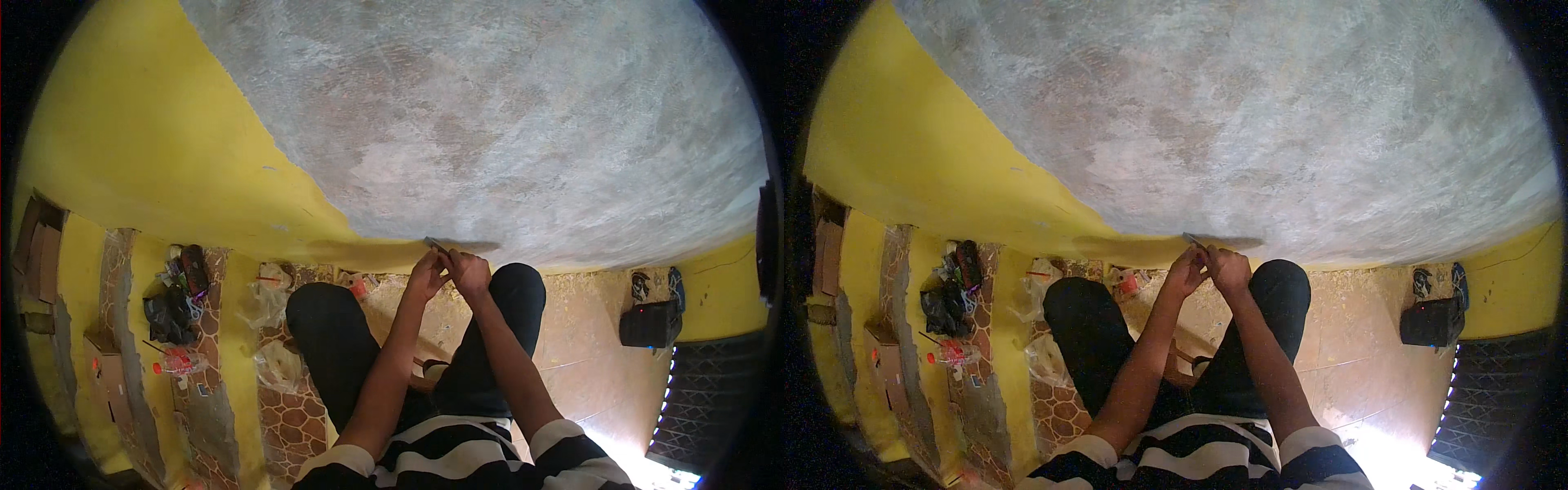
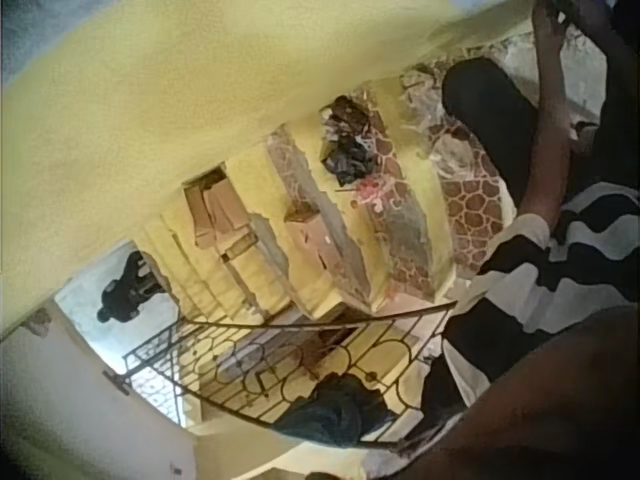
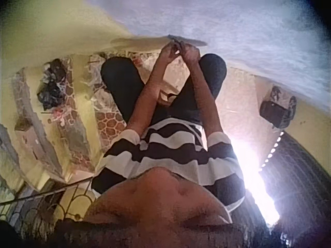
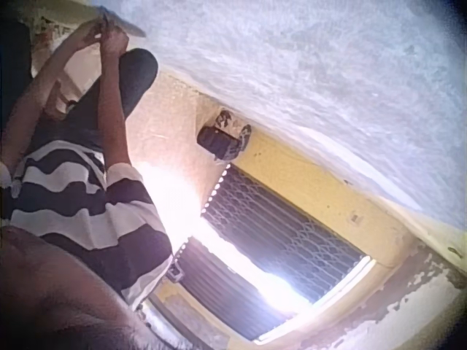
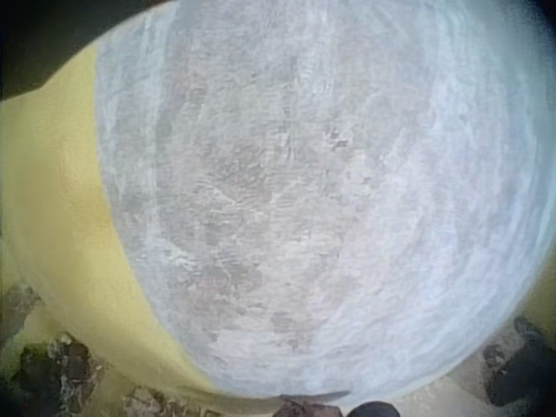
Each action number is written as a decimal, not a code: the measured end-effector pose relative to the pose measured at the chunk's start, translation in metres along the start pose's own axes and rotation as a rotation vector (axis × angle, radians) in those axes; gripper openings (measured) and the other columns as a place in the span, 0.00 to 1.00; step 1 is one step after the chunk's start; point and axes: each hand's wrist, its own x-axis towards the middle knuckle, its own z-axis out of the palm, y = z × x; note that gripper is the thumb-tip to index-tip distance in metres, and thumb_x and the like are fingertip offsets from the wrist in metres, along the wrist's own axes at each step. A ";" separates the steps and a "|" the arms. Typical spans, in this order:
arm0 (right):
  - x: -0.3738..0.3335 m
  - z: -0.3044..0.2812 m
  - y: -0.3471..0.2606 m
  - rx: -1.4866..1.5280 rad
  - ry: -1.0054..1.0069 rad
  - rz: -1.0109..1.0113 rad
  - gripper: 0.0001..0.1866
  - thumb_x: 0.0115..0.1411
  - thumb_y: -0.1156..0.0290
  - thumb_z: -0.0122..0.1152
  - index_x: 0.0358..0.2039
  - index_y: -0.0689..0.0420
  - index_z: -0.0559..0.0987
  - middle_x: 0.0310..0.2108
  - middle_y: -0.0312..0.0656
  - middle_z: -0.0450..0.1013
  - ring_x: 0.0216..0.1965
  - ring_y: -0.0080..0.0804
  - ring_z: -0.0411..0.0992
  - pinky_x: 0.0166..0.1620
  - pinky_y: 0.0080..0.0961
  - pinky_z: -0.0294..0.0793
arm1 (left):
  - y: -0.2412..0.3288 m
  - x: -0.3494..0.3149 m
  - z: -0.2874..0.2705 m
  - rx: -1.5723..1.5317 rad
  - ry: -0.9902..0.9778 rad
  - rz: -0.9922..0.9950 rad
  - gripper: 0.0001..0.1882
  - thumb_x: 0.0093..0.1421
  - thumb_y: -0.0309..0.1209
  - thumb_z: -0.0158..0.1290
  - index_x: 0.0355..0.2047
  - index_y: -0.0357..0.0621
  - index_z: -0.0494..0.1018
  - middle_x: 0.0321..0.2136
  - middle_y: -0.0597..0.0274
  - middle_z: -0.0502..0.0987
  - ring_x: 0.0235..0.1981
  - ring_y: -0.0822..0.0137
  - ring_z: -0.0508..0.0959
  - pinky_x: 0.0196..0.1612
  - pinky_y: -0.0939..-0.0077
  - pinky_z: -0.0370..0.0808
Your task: The person scrapes yellow paint or wallpaper from a wall using a putty knife.
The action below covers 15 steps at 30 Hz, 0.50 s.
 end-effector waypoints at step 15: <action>-0.014 -0.005 0.018 -0.029 0.125 -0.005 0.16 0.57 0.56 0.51 0.20 0.54 0.70 0.15 0.43 0.70 0.16 0.40 0.71 0.19 0.35 0.69 | -0.006 -0.002 0.031 0.174 0.019 -0.047 0.09 0.58 0.43 0.50 0.30 0.53 0.71 0.29 0.72 0.73 0.37 0.70 0.73 0.44 0.54 0.71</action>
